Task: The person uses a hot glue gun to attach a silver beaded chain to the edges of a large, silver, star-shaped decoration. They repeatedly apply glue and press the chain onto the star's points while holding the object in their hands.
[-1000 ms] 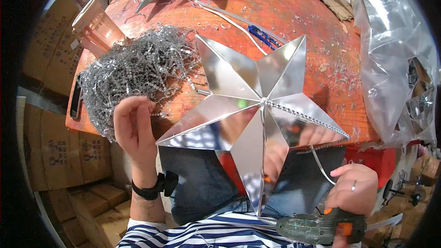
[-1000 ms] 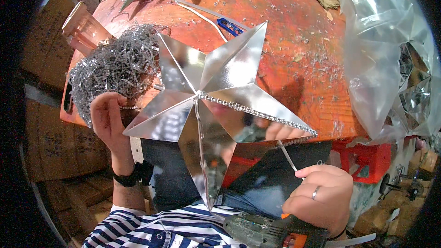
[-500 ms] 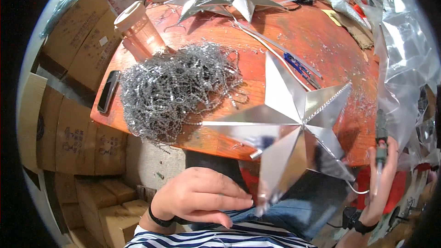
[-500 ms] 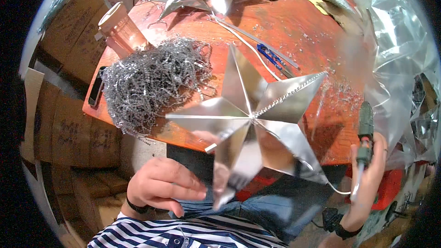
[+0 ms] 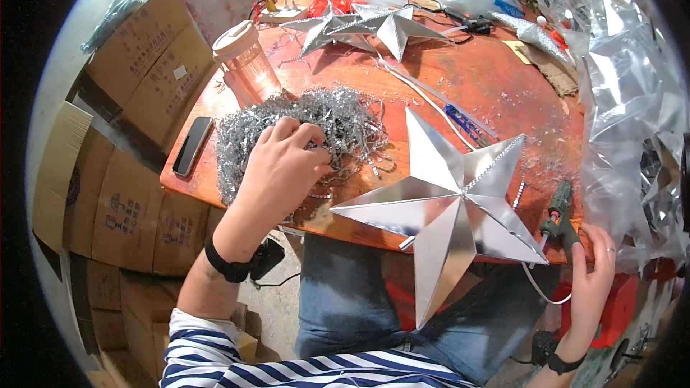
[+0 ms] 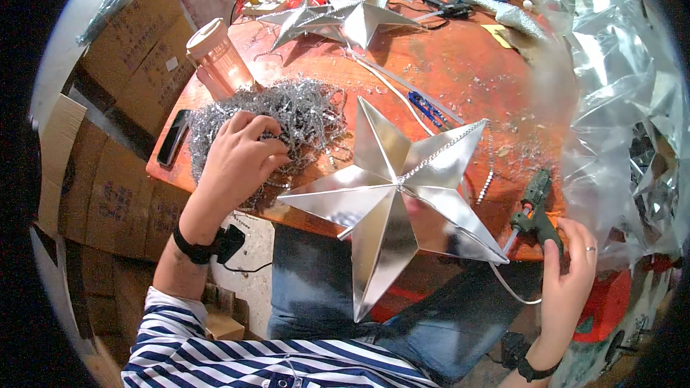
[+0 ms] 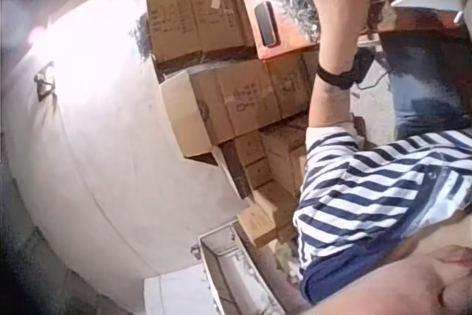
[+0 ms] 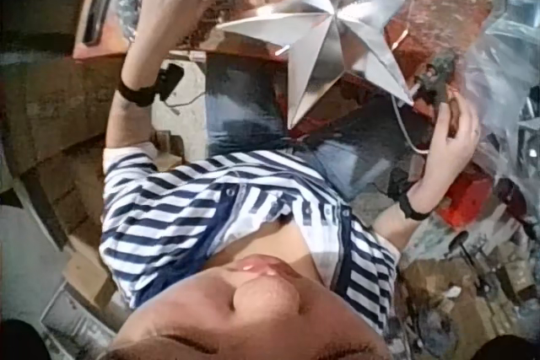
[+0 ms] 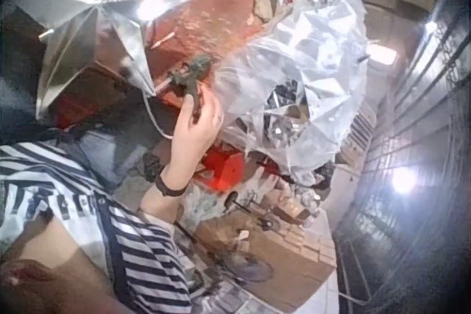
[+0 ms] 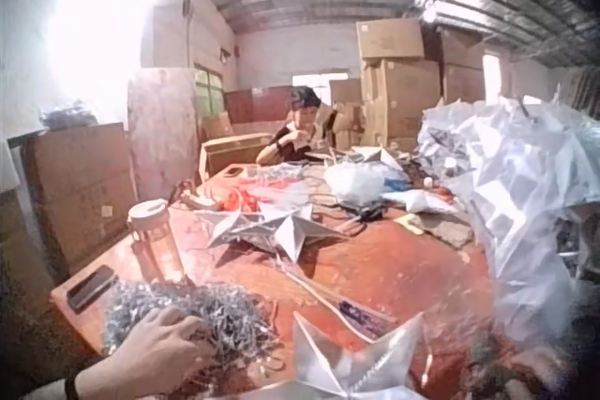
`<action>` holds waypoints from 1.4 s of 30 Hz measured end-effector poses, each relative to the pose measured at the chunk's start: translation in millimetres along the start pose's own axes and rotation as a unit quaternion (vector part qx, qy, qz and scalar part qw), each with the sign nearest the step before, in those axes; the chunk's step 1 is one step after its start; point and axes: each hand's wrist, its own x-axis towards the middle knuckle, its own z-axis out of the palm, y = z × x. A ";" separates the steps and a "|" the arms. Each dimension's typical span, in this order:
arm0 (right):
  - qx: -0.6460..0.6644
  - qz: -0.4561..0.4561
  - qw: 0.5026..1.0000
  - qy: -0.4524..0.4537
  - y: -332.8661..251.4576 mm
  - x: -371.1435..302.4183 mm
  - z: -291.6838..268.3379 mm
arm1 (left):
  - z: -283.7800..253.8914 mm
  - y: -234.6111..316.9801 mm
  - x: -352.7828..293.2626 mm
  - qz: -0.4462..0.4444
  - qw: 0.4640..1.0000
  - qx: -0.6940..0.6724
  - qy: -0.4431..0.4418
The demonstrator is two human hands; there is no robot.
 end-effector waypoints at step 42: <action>0.450 -0.208 0.802 -0.334 -237.9 112.5 88.1 | -162.7 15.3 113.9 -0.116 0.750 -0.606 0.240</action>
